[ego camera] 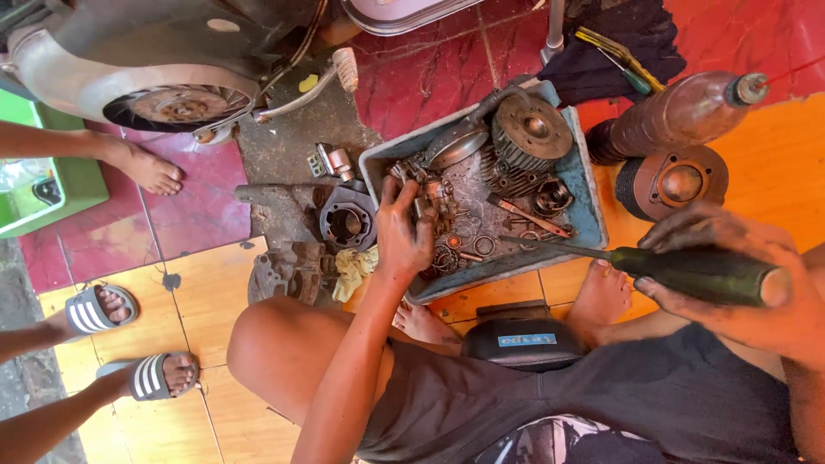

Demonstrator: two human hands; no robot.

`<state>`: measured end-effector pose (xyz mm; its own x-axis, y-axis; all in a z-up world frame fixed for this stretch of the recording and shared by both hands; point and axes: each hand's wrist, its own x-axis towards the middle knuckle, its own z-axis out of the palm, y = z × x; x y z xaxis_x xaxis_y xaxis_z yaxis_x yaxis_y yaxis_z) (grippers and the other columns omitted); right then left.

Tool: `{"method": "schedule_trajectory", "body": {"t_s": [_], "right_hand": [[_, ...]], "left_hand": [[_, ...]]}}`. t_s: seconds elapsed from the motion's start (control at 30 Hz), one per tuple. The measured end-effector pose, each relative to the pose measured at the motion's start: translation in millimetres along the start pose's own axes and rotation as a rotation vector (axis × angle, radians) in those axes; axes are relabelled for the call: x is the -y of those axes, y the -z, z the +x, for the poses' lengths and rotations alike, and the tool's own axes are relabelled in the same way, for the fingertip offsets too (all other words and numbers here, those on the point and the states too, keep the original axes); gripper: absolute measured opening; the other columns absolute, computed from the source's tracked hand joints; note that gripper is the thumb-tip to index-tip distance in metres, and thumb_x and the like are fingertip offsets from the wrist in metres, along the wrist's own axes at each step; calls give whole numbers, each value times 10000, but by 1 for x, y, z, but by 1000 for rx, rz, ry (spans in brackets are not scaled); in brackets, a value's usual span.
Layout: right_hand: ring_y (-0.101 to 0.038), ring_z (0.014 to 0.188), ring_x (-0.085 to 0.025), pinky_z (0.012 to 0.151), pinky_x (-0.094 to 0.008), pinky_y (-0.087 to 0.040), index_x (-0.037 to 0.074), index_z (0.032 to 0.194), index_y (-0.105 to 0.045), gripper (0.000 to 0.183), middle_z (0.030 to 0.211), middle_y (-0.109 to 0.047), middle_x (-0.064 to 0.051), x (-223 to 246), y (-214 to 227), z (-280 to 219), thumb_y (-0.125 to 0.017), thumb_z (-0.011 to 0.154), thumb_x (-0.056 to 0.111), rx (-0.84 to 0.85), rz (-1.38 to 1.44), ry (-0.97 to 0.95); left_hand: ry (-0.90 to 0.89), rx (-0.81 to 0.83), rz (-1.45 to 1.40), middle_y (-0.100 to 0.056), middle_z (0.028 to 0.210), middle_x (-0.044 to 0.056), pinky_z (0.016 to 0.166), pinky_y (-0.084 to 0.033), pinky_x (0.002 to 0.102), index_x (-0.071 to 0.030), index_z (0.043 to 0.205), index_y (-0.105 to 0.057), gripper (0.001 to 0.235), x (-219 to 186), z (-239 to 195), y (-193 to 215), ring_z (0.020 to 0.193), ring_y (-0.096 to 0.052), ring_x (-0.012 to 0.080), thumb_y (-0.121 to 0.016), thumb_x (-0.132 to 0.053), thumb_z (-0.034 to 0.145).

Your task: Cleaning and inspecting disassembled motorcycle engine components in a metal tray using a brush and tools.

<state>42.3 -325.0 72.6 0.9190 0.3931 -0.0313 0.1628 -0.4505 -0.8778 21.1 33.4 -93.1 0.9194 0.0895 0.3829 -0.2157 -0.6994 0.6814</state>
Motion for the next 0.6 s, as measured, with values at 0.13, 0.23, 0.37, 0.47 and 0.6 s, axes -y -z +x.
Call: {"method": "schedule_trajectory", "body": {"t_s": [0.13, 0.23, 0.37, 0.47, 0.6], "right_hand": [[-704, 1025, -217, 1094, -342, -565, -13, 994, -673, 450, 1017, -708, -127, -44, -1, -24, -903, 614, 57, -83, -37, 22], [-686, 1070, -175, 1151, -308, -494, 24, 1062, -730, 412, 1099, -744, -56, -33, 0, -15, -896, 697, 121, -76, -228, -32], [-701, 782, -130, 740, -328, -510, 141, 986, -756, 334, 869, -797, 30, -8, 1, 9, -859, 723, 320, 238, -372, -150], [-730, 830, -222, 731, -376, -500, 164, 989, -721, 319, 886, -778, -12, -29, -5, 15, -810, 771, 378, 340, -432, -140], [-689, 768, -265, 682, -408, -506, 101, 854, -689, 110, 918, -693, -71, -52, -20, 12, -669, 749, 73, 501, -408, -128]], "left_hand": [[193, 148, -129, -548, 893, 147, 547, -479, 437, -82, 893, -569, 288, -15, 12, 6, 805, -562, 286, -388, -304, 927], [199, 334, -157, -696, 779, 120, 584, -563, 525, -90, 859, -620, 521, -16, 10, -1, 956, -642, 320, -278, -463, 982], [560, 632, -78, -583, 1359, 259, 1165, -297, 684, 38, 1255, -591, 933, -1, -3, -29, 1507, -335, 435, -212, -727, 880], [688, 486, -244, -436, 1121, 137, 935, -311, 529, -69, 1125, -451, 534, 32, -25, -76, 1084, -350, 286, -445, -545, 882], [881, 178, -458, -615, 1077, 71, 937, -405, 386, -53, 1086, -632, 368, 93, -72, -162, 1040, -537, 215, -599, -360, 886]]}}
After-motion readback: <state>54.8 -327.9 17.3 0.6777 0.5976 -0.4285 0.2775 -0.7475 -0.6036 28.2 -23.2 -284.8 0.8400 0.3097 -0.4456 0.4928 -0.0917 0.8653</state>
